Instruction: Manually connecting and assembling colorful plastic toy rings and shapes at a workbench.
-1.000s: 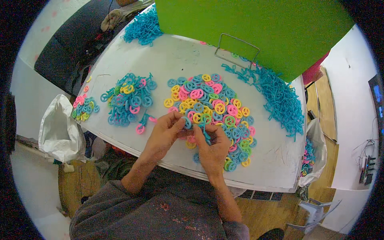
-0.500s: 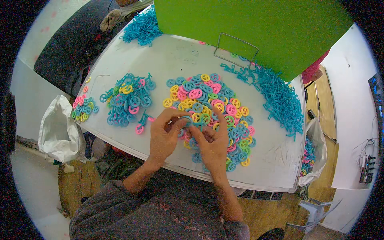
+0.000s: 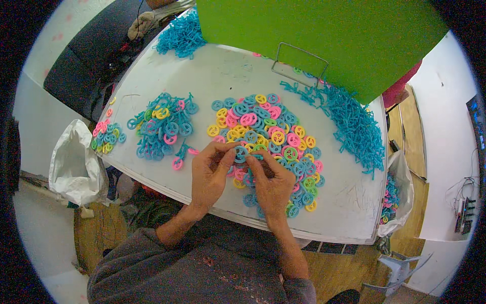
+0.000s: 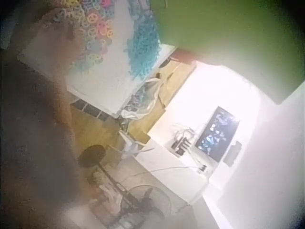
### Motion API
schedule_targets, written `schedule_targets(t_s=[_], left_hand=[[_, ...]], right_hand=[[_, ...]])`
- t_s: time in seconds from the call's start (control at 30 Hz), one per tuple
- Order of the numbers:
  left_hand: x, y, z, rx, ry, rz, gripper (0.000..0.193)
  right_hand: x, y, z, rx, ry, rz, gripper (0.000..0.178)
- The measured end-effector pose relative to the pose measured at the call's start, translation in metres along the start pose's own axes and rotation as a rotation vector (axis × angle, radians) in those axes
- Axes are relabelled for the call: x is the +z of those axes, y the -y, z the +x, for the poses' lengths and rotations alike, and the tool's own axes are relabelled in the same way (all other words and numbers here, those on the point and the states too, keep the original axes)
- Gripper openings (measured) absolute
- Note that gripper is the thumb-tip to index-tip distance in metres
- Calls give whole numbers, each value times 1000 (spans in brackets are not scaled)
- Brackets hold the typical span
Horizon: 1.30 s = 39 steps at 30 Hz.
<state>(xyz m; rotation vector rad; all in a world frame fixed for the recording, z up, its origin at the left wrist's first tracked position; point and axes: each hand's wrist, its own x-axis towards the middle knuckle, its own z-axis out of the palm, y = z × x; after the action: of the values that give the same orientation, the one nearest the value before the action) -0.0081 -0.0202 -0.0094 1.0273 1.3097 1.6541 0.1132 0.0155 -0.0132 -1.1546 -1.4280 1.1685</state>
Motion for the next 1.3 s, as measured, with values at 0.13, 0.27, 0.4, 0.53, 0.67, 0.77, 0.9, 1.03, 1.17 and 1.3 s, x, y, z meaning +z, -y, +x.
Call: schedule_targets(t_s=[0.13,0.27,0.4,0.53,0.67,0.77,0.9,1.03,1.17,1.3], left_hand=[[3,0,-1,-29,-32,-22,16],[6,1,-2,-10,-63,-10,16],[2,5,0,-74,-61,-90,16],[1,4,3,-158,-49,-188,18],[3,5,1,-92,-54,-110,18],[8,3,-1,-64,-94,-127,17],[8,5,1,-60,-103,-235,12],[-12,13,10,-67,9,-120,10],[-18,11,15,-135,66,-188,13],[-13,3,13,-164,14,-183,15]], right_hand=[[4,2,-2,-14,-27,4,13],[11,6,-5,22,-60,23,14],[14,3,-7,-12,-129,29,14],[17,2,-6,-22,-159,79,16],[17,3,-6,-6,-168,110,16],[16,2,-5,-13,-152,96,15],[13,-5,-5,-202,-161,-103,16],[7,-10,-2,-301,-5,-131,18],[-1,5,-4,-12,129,9,26],[-22,9,6,171,360,390,39]])
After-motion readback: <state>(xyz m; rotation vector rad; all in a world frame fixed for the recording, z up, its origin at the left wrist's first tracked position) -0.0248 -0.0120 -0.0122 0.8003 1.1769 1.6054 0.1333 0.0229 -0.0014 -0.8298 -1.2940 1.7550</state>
